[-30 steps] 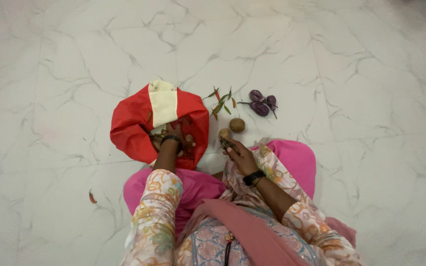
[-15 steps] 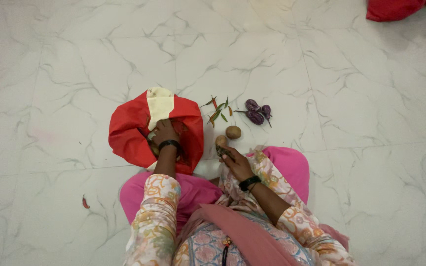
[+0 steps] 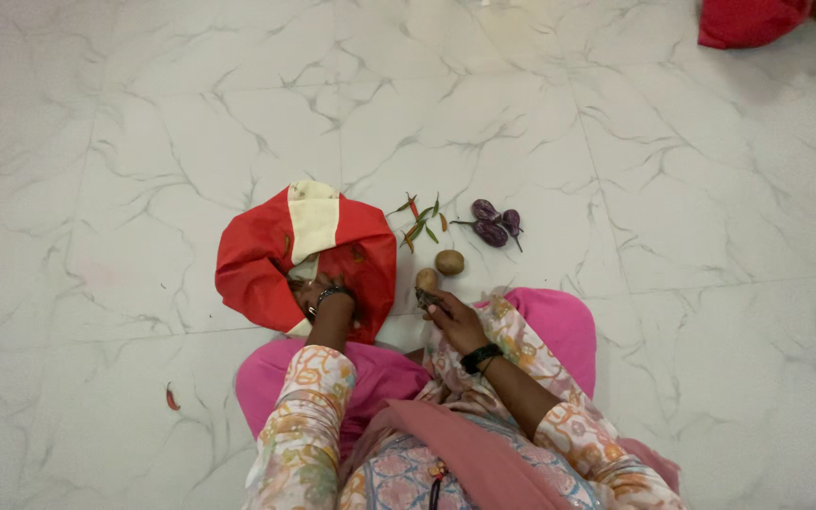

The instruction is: The person sits on the floor and sorts vegetables from a red and white bag, placing potatoes, eggplants, and chilies onto the floor. The person handles the items one by one, separating them into small piles.

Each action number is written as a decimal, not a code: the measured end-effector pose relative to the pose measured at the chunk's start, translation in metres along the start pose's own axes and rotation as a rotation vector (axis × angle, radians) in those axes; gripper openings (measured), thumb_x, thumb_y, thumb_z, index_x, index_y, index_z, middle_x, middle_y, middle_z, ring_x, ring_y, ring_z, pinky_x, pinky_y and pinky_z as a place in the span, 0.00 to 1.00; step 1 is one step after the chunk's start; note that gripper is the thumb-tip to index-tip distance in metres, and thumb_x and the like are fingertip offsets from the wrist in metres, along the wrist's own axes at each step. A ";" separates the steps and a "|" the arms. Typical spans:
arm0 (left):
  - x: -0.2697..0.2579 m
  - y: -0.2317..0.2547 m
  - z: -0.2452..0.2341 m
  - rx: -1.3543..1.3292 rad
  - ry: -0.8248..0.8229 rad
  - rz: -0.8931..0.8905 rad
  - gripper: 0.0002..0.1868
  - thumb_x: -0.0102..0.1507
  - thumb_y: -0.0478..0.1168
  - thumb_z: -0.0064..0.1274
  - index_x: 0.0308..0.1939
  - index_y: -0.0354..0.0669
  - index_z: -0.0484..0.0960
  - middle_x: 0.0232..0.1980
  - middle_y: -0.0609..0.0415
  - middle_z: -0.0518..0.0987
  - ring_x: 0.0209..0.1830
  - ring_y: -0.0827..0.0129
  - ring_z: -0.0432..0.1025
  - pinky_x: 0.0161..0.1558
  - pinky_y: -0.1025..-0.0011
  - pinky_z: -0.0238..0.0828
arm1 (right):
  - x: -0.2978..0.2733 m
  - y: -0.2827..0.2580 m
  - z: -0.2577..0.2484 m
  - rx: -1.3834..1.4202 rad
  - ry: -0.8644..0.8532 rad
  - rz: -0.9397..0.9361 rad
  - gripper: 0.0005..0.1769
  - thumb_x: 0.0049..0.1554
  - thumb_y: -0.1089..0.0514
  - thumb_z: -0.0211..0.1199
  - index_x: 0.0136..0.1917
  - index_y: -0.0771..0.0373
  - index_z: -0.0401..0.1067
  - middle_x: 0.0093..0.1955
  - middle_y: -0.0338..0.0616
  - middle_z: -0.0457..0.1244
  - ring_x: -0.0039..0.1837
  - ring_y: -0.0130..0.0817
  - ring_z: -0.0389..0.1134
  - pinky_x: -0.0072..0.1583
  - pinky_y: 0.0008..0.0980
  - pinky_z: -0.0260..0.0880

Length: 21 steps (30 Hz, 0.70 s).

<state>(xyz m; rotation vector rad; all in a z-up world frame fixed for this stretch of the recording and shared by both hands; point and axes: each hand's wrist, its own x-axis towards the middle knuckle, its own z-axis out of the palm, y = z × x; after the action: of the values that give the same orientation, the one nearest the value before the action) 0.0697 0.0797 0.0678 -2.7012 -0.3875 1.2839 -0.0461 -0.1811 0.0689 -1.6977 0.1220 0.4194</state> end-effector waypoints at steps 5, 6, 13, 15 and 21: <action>0.029 0.007 0.017 -0.035 0.066 0.006 0.41 0.62 0.57 0.55 0.77 0.65 0.57 0.81 0.50 0.54 0.81 0.46 0.51 0.68 0.41 0.62 | 0.004 0.008 0.001 0.073 -0.007 -0.043 0.28 0.64 0.48 0.58 0.74 0.60 0.63 0.63 0.46 0.68 0.59 0.32 0.73 0.59 0.30 0.71; 0.036 0.005 0.022 -0.043 0.093 0.011 0.38 0.64 0.57 0.52 0.77 0.65 0.59 0.81 0.50 0.55 0.80 0.46 0.52 0.68 0.42 0.62 | 0.004 0.011 0.000 0.072 -0.007 -0.042 0.28 0.64 0.49 0.58 0.74 0.59 0.63 0.62 0.46 0.68 0.59 0.32 0.72 0.59 0.30 0.71; 0.093 -0.017 0.040 -0.228 0.370 -0.047 0.21 0.75 0.50 0.37 0.70 0.56 0.74 0.76 0.50 0.65 0.76 0.50 0.61 0.64 0.49 0.70 | 0.008 0.018 -0.001 0.083 -0.007 -0.060 0.27 0.64 0.51 0.58 0.73 0.60 0.64 0.61 0.46 0.69 0.57 0.32 0.73 0.55 0.31 0.71; 0.097 -0.021 0.039 -0.188 0.399 -0.054 0.21 0.73 0.47 0.39 0.69 0.51 0.75 0.73 0.53 0.65 0.75 0.52 0.60 0.62 0.52 0.70 | 0.006 0.017 0.000 0.056 -0.004 -0.037 0.27 0.64 0.50 0.58 0.73 0.59 0.64 0.61 0.46 0.70 0.58 0.32 0.73 0.55 0.31 0.71; 0.075 -0.031 0.025 -0.321 0.511 -0.056 0.20 0.69 0.52 0.48 0.59 0.49 0.81 0.68 0.49 0.70 0.68 0.51 0.67 0.60 0.58 0.73 | 0.004 0.012 -0.002 0.048 -0.018 -0.061 0.27 0.64 0.49 0.58 0.73 0.60 0.63 0.62 0.47 0.69 0.58 0.32 0.73 0.56 0.30 0.71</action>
<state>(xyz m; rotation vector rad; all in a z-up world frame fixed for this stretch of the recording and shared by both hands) 0.0904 0.1306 0.0037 -3.1110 -0.6387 0.5109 -0.0460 -0.1846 0.0571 -1.6454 0.0663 0.3835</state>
